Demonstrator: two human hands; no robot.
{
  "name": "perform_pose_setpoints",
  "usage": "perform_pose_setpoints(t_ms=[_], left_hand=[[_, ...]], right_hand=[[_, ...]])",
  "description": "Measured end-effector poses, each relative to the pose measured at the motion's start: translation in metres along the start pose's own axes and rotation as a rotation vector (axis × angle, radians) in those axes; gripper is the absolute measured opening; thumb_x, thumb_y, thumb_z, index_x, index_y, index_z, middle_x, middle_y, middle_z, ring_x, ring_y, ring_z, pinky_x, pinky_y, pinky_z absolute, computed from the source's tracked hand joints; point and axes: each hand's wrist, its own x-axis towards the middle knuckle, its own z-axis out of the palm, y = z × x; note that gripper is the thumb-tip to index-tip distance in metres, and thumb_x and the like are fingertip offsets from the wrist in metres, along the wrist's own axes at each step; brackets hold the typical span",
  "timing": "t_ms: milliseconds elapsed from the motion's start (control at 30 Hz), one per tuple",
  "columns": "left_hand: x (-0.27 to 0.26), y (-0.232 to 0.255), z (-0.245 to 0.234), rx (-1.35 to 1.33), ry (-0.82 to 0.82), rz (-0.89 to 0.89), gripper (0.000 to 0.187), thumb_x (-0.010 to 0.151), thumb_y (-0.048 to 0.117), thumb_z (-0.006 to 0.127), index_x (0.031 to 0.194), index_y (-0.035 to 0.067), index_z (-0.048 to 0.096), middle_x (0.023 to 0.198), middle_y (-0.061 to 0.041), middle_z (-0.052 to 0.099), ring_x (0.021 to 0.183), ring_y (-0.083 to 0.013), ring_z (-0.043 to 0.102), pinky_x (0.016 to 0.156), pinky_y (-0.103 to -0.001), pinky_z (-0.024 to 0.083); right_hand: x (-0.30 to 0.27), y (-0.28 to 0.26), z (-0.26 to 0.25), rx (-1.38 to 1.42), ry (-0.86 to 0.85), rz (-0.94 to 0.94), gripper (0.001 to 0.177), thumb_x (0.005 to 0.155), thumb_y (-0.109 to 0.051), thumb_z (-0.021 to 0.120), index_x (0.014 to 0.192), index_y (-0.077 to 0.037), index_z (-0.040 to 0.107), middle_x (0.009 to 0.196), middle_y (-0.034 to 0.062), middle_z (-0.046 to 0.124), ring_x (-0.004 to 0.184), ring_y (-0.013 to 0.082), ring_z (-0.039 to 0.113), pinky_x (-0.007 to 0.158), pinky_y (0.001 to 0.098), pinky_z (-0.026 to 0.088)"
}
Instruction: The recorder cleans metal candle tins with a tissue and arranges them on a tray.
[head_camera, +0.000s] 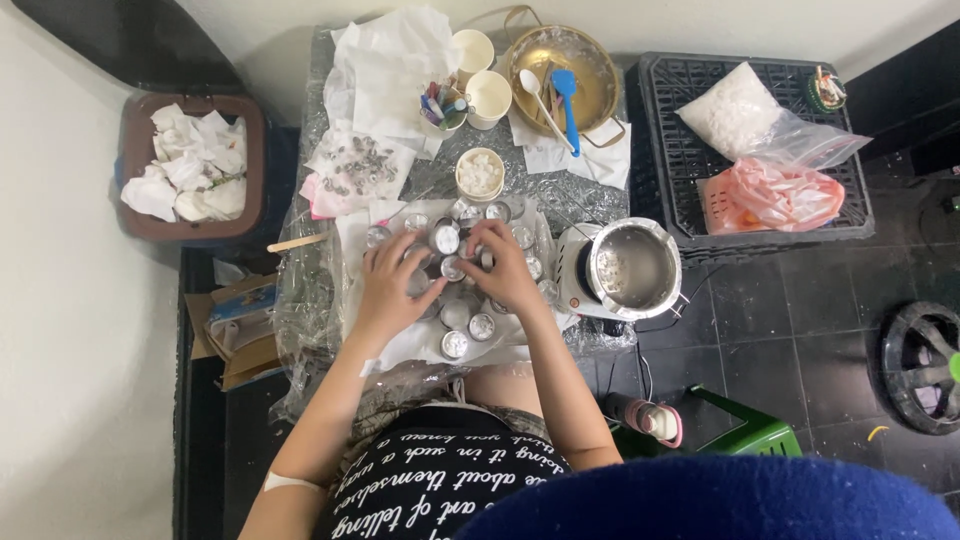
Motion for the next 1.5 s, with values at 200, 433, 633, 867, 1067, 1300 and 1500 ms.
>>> perform_pose_setpoints(t_ms=[200, 433, 633, 867, 1067, 1300, 1500], left_hand=[[0.003, 0.018, -0.004, 0.018, -0.018, -0.012, 0.063, 0.083, 0.051, 0.08, 0.124, 0.008, 0.058, 0.153, -0.012, 0.047, 0.146, -0.0333, 0.04, 0.116, -0.061, 0.024], [0.002, 0.03, -0.012, 0.078, -0.112, 0.107, 0.09, 0.074, 0.068, 0.075, 0.147, 0.019, 0.055, 0.161, -0.02, 0.038, 0.15, -0.0446, 0.024, 0.115, -0.066, 0.016], [0.0, 0.027, -0.005, 0.11, -0.213, 0.037, 0.085, 0.077, 0.069, 0.075, 0.146, 0.023, 0.057, 0.159, -0.011, 0.04, 0.152, -0.0438, 0.023, 0.118, -0.065, 0.017], [-0.002, 0.026, -0.007, 0.111, -0.131, 0.038, 0.078, 0.083, 0.064, 0.072, 0.144, 0.018, 0.059, 0.162, -0.013, 0.041, 0.154, -0.0438, 0.023, 0.119, -0.066, 0.013], [0.002, 0.045, -0.021, 0.073, -0.135, 0.146, 0.073, 0.08, 0.066, 0.073, 0.135, 0.02, 0.066, 0.158, -0.007, 0.046, 0.152, -0.0405, 0.026, 0.119, -0.069, 0.01], [0.002, 0.052, -0.018, 0.029, -0.248, 0.169, 0.048, 0.069, 0.053, 0.082, 0.105, 0.021, 0.079, 0.151, -0.004, 0.052, 0.148, -0.0382, 0.03, 0.117, -0.07, 0.011], [0.003, 0.047, -0.01, -0.003, -0.124, 0.209, 0.019, 0.079, 0.038, 0.08, 0.089, 0.022, 0.08, 0.141, 0.001, 0.061, 0.147, -0.032, 0.038, 0.119, -0.066, 0.014]], right_hand=[[-0.002, 0.015, -0.008, 0.017, 0.179, -0.06, 0.022, 0.091, -0.004, 0.072, 0.102, -0.004, 0.053, 0.119, 0.0117, 0.063, 0.11, 0.0253, 0.063, 0.095, 0.0348, 0.05], [-0.018, 0.02, 0.002, 0.136, 0.198, 0.308, 0.016, 0.103, -0.011, 0.059, 0.119, -0.007, 0.06, 0.098, 0.011, 0.066, 0.073, 0.0183, 0.058, 0.067, 0.0318, 0.047], [-0.018, 0.016, 0.01, -0.072, 0.261, 0.153, 0.02, 0.101, -0.012, 0.063, 0.119, -0.004, 0.061, 0.104, 0.0109, 0.068, 0.081, 0.0188, 0.064, 0.073, 0.031, 0.052], [-0.019, 0.049, 0.009, 0.219, 0.372, 0.235, 0.019, 0.109, -0.012, 0.058, 0.127, -0.005, 0.06, 0.105, 0.0083, 0.068, 0.085, 0.0114, 0.059, 0.073, 0.0274, 0.048], [-0.01, -0.005, -0.038, 0.722, 0.317, 0.365, 0.019, 0.11, -0.02, 0.044, 0.12, -0.008, 0.056, 0.105, 0.0091, 0.071, 0.082, 0.0125, 0.066, 0.065, 0.0275, 0.054], [0.053, -0.055, -0.128, 0.706, 0.382, 0.228, 0.027, 0.11, -0.029, 0.046, 0.115, -0.006, 0.06, 0.096, 0.0097, 0.071, 0.075, 0.015, 0.068, 0.064, 0.0285, 0.054], [0.176, 0.127, -0.133, -0.088, 0.204, 0.343, 0.025, 0.098, -0.027, 0.06, 0.109, -0.007, 0.071, 0.097, 0.0124, 0.075, 0.086, 0.0235, 0.074, 0.075, 0.035, 0.057]])
